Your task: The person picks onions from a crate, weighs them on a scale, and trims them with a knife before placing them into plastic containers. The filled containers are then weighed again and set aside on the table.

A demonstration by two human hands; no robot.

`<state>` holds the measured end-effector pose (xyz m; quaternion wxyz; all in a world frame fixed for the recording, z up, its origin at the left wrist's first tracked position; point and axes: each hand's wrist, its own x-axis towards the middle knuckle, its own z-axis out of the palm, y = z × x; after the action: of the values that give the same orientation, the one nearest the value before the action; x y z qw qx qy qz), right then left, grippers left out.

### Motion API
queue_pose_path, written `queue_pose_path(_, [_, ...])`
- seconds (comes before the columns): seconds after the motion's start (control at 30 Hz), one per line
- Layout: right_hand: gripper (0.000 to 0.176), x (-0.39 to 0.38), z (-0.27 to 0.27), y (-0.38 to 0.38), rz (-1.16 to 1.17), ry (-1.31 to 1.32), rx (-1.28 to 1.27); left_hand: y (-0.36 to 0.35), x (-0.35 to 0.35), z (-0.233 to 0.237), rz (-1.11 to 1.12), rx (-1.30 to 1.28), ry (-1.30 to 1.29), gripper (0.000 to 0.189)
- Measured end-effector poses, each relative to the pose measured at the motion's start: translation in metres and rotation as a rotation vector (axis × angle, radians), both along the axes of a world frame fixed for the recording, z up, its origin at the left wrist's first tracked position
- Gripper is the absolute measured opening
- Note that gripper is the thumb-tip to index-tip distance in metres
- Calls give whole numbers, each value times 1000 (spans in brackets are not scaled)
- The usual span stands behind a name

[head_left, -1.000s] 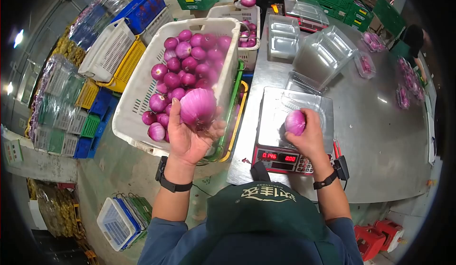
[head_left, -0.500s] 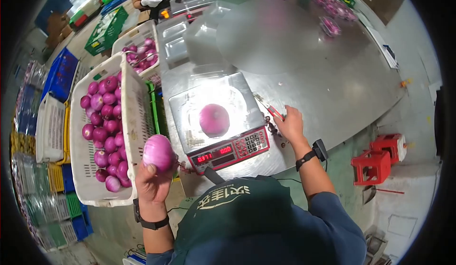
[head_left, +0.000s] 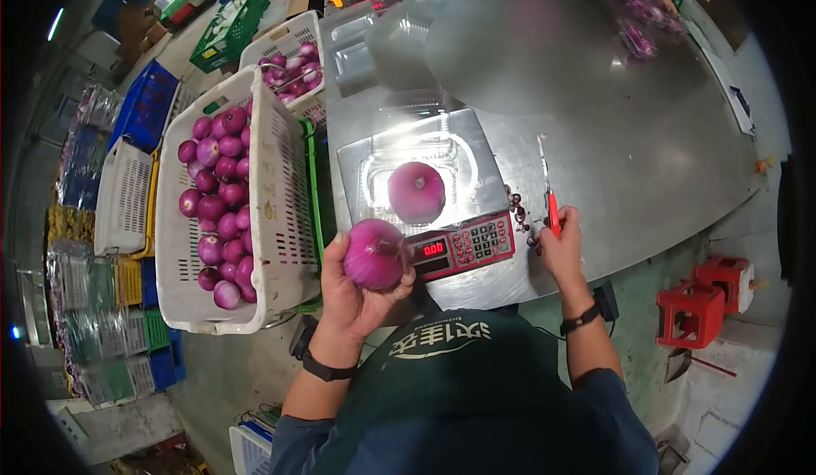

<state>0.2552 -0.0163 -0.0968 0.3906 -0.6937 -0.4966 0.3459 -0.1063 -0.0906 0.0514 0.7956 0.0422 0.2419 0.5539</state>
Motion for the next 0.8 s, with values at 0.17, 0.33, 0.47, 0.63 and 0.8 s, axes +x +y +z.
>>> queue_pose_path(0.17, [37,-60,95,-54,358,58,446,7,18,-4,-55,58,44,72])
queue_pose_path(0.33, [35,-90,135,-71,616,4,555,9,42,3,-58,51,207,67])
queue_pose_path(0.47, [37,-89,136,-77,596,-95,514,7,53,2,-150,153,261,60])
queue_pose_path(0.63, [37,-85,132,-79,525,-186,562,2,67,0,-146,173,318,55])
queue_pose_path(0.8, [36,-79,129,-79,481,-233,586,3,77,6,-191,216,327,55])
